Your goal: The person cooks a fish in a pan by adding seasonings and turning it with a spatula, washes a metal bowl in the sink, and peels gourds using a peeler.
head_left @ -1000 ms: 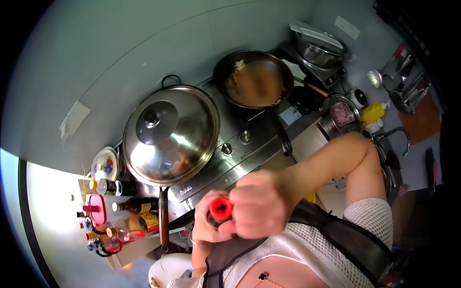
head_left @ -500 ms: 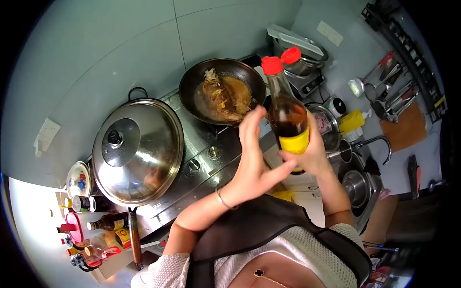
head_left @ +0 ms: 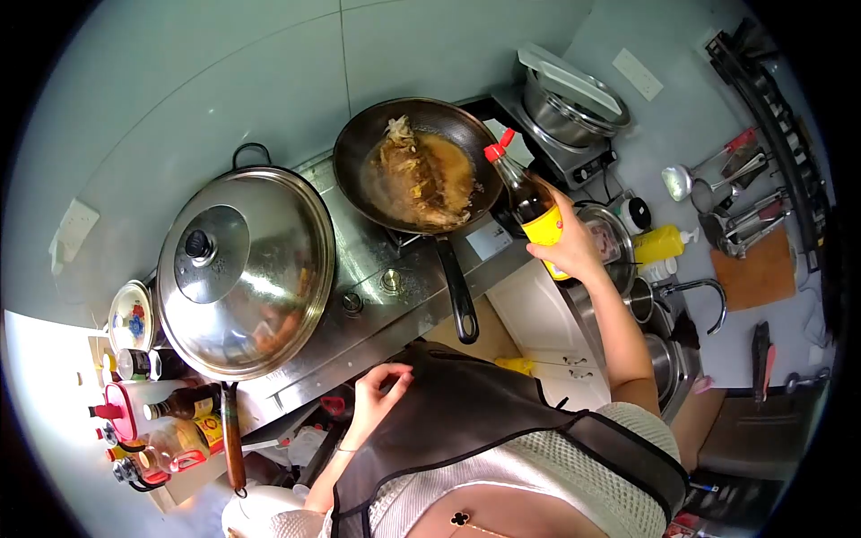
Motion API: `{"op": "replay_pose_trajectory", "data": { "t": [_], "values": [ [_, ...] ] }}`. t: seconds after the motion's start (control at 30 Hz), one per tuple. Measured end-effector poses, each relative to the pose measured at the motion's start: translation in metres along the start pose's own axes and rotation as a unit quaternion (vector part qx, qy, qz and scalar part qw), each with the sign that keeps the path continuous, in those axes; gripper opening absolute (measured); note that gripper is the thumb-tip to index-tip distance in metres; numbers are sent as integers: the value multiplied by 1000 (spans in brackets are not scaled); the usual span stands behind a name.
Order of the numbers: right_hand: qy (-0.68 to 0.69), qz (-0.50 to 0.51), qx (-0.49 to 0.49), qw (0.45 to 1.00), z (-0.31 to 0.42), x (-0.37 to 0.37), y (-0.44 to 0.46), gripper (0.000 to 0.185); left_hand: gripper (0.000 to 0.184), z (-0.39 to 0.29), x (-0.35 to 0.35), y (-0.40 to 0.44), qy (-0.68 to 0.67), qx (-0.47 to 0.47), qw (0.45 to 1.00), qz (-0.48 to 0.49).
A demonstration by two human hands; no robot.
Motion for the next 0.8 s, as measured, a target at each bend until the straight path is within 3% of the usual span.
{"op": "replay_pose_trajectory", "data": {
  "t": [0.1, 0.8],
  "values": [
    [-55, 7, -26, 998, -8, -3, 12, 87, 16, -5, 0, -5, -14, 35, 999, -31],
    [-162, 45, -9, 986, 3, -2, 53, 84, 17, -7, -14, -2, 5, 44, 997, -63]
  ]
}}
Point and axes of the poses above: each hand's wrist, its own y-axis towards the middle knuckle, its own x-axis out of the back of the hand, z = x × y, the point moved 1 cm from there along y, towards the middle knuckle, and after that the axes turned 9 degrees about y, right-handed, at the moved point
